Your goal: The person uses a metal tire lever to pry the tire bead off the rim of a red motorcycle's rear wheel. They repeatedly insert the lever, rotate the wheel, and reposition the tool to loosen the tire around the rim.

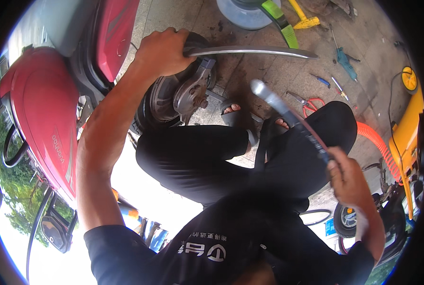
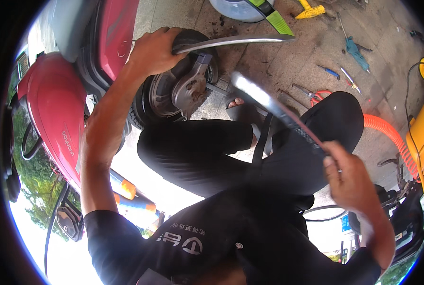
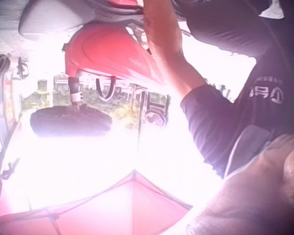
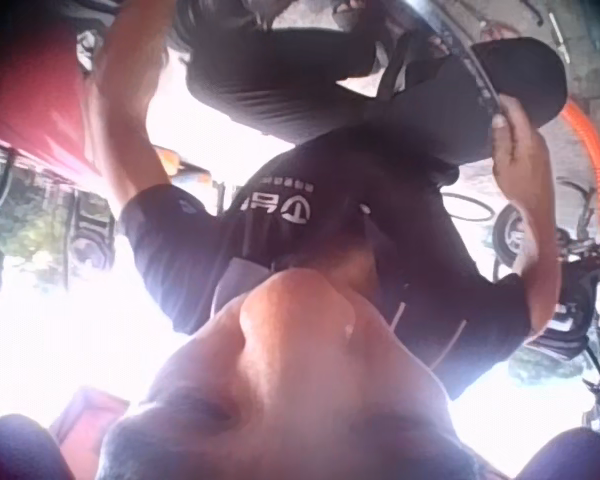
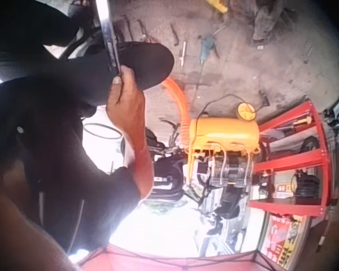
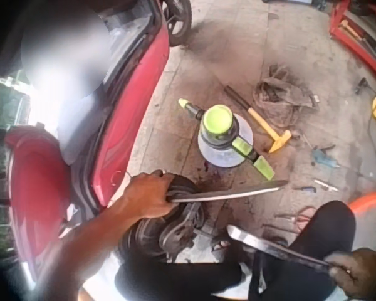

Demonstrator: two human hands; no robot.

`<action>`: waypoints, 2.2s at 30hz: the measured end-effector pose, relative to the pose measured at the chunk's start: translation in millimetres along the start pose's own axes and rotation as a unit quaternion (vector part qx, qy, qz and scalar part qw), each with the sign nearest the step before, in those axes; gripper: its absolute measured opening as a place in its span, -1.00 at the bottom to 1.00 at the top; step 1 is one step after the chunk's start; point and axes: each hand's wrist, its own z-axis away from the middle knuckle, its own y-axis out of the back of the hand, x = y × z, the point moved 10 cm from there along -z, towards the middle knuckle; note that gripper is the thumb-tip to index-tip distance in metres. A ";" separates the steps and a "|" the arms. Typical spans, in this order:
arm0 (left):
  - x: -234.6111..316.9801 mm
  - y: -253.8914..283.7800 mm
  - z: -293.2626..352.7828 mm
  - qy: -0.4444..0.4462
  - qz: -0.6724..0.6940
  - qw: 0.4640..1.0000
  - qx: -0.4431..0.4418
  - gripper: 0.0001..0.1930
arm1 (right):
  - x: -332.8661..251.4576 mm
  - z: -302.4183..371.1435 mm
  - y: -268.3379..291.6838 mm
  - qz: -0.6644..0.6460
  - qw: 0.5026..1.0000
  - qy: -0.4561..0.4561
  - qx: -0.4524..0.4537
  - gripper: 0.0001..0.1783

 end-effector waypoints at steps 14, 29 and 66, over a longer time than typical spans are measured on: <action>4.3 3.5 -0.8 0.033 0.011 0.994 -0.099 -0.46 | -213.4 -122.4 -301.7 -0.773 0.590 -0.142 -0.185 -0.80; 6.5 7.9 8.5 0.011 0.035 0.998 -0.056 -0.35 | -235.2 -131.9 -313.3 -0.791 0.582 -0.120 -0.147 -0.69; 13.2 1.0 -2.0 -0.040 0.011 0.996 -0.076 -0.32 | -253.5 -248.4 -278.3 -0.835 0.550 0.024 0.015 -0.59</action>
